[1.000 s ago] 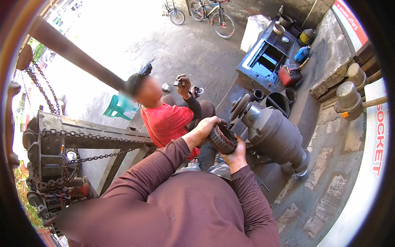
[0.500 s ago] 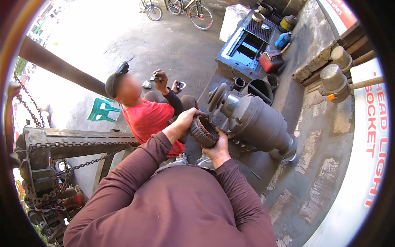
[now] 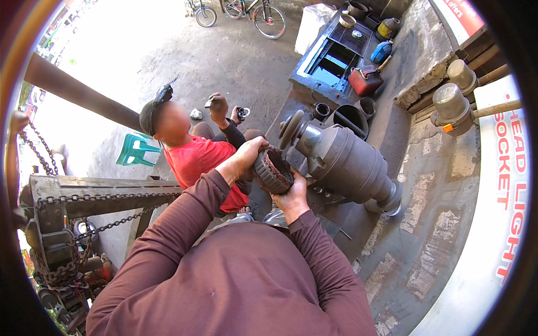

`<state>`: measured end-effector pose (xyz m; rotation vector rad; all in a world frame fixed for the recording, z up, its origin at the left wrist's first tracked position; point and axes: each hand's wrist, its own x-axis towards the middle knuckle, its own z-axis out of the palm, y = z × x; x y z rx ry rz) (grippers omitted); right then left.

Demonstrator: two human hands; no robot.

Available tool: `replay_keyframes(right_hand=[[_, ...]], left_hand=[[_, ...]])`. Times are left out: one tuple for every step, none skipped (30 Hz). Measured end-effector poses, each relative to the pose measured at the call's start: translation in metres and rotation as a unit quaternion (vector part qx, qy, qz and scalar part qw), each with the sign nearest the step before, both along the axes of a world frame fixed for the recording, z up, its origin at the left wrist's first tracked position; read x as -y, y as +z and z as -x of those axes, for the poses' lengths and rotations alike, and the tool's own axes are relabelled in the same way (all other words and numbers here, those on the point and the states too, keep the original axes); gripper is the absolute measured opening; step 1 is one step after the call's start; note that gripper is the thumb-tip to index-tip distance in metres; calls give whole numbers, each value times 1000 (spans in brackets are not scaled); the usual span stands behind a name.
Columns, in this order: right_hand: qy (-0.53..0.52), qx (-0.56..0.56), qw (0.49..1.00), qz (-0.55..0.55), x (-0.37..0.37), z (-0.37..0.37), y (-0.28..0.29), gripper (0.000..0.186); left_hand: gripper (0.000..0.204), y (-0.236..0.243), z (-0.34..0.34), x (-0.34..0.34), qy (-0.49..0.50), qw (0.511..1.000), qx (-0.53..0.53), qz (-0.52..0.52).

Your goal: The person uses a screwdriver to pry and remove a small metal ring from a cylindrical mechanical part on a workbench. They then walk to a bench grinder and grind the edges of the ring, before returning to the workbench to place the ring and part down.

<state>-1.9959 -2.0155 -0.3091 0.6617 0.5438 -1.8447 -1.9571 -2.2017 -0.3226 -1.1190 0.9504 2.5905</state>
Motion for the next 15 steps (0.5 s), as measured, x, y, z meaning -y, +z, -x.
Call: replay_keyframes(right_hand=[[-5, 4, 1000, -16, 1, 1, -1, 50], [-7, 11, 1000, -14, 2, 3, -2, 50], [-11, 18, 1000, -11, 2, 4, -3, 49], [-11, 13, 1000, -13, 3, 5, -4, 49], [-11, 7, 1000, -14, 3, 6, -4, 50], [-12, 9, 999, -30, 4, 6, -4, 50], [-8, -3, 1000, -16, 3, 7, -3, 50], [-6, -7, 1000, -17, 3, 7, -3, 50], [-5, -8, 1000, -9, 3, 7, -2, 50], [-9, -11, 1000, -18, 3, 7, -1, 51], [-14, -12, 1000, -17, 2, 7, 0, 52], [-17, -11, 1000, -6, 2, 7, 1, 54], [-18, -12, 1000, -21, 2, 8, 1, 54], [-19, -12, 999, -26, 3, 8, 1, 54], [-17, 1, 1000, -9, 3, 9, 2, 54]], left_hand=[[39, -3, 1, 1, -3, 1000, -2, -4], [38, -6, 1, 3, -6, 1000, -4, -7], [38, -8, 1, 4, -11, 1000, -7, -15], [38, -10, 1, 5, -11, 1000, -6, -9], [38, -11, 1, 6, -12, 1000, -7, -7], [38, -12, 2, 7, -12, 1000, -8, -5], [37, -12, 2, 7, -7, 1000, -9, 1], [37, -12, 3, 7, -3, 1000, -9, 7], [37, -10, 4, 6, 1, 1000, 2, 16], [34, -8, 6, 4, 3, 1000, -1, -3], [30, -6, 7, 3, 5, 1000, 7, -18], [27, -3, 7, 1, 8, 999, 18, -38], [28, 0, 8, 1, 9, 999, 16, -35], [28, 2, 7, 1, 10, 999, 17, -38], [29, 4, 7, 1, 12, 999, 18, -40]])
